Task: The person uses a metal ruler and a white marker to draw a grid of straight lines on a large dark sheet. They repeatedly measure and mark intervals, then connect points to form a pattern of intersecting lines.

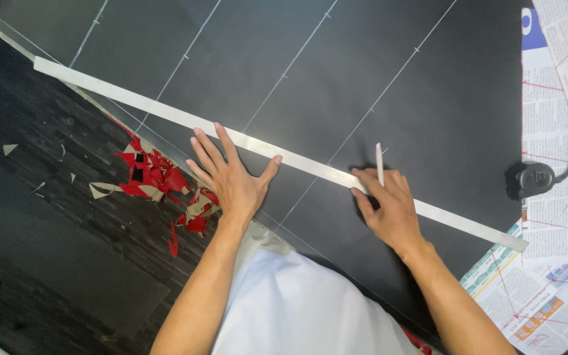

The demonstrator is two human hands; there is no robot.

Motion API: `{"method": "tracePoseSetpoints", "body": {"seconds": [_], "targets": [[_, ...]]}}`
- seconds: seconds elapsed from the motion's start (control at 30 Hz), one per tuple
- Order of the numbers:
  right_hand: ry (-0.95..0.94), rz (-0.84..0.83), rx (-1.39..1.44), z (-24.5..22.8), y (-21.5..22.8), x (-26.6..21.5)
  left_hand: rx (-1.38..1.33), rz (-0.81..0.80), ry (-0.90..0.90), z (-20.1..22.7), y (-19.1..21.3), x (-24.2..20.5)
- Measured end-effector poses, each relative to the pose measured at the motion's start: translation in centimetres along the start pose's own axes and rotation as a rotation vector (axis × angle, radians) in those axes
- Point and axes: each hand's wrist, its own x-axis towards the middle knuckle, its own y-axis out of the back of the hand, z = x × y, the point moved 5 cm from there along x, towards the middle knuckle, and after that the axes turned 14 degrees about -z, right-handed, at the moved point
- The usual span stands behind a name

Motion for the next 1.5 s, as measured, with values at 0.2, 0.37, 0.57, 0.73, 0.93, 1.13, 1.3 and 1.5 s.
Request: {"method": "tracePoseSetpoints", "body": {"seconds": [0.2,0.37,0.57,0.73,0.93,1.13,1.3,1.5], "targets": [[-0.083,-0.039,0.600,1.8,1.9,1.1,0.011,-0.006,0.007,0.1,0.3,-0.1],[-0.272,-0.168,0.913,3.7,1.7,2.0,0.006,-0.012,0.018,0.4,0.3,0.1],[-0.309,-0.263,0.731,3.2,0.0,3.3,0.013,-0.005,0.015,0.5,0.4,0.1],[-0.328,-0.297,0.706,3.5,-0.4,3.8,0.004,-0.006,0.012,0.4,0.4,0.1],[-0.333,-0.331,0.751,4.0,-0.6,4.2,0.016,0.003,0.013,0.5,0.4,0.1],[-0.259,-0.330,0.707,2.0,-1.3,6.6,0.006,0.010,0.028,0.3,0.3,0.0],[-0.004,-0.222,0.694,-3.7,-4.8,13.2,0.012,0.057,0.004,0.5,0.5,-0.1],[-0.119,-0.318,0.772,-5.8,-6.9,15.5,0.009,0.074,-0.005,0.5,0.7,-0.2]]}}
